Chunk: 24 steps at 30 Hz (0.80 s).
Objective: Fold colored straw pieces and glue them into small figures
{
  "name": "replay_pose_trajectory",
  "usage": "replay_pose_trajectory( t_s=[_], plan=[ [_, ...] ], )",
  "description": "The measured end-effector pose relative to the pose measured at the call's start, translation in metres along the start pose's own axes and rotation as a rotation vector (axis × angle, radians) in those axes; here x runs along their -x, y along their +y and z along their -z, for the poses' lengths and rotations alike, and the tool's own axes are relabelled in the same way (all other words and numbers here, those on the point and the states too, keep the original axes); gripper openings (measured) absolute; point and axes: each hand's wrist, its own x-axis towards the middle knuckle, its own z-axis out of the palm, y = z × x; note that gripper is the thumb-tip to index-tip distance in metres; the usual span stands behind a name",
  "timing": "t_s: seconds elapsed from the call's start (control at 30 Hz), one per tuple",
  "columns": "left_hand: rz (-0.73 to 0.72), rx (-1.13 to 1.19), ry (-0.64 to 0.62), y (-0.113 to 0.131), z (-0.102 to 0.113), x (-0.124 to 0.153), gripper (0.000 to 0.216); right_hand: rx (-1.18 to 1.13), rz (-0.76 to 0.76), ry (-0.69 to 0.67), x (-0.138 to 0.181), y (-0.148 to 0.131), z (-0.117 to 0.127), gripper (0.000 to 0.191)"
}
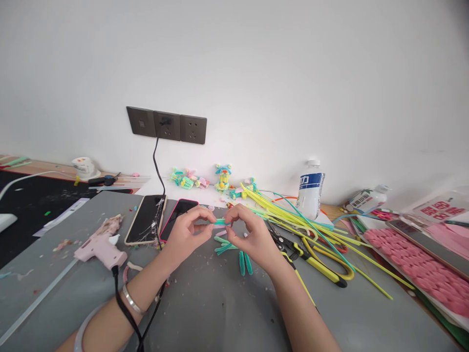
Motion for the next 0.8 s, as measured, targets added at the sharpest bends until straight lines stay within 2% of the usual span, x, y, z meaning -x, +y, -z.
replay_pose_trajectory(
  t_s=[0.8],
  plan=[
    [0.014,-0.016,0.010,0.0015,-0.0004,-0.0001,0.007,0.022,0.007,0.000,0.0001,0.0004,-0.0001,0.018]
  ],
)
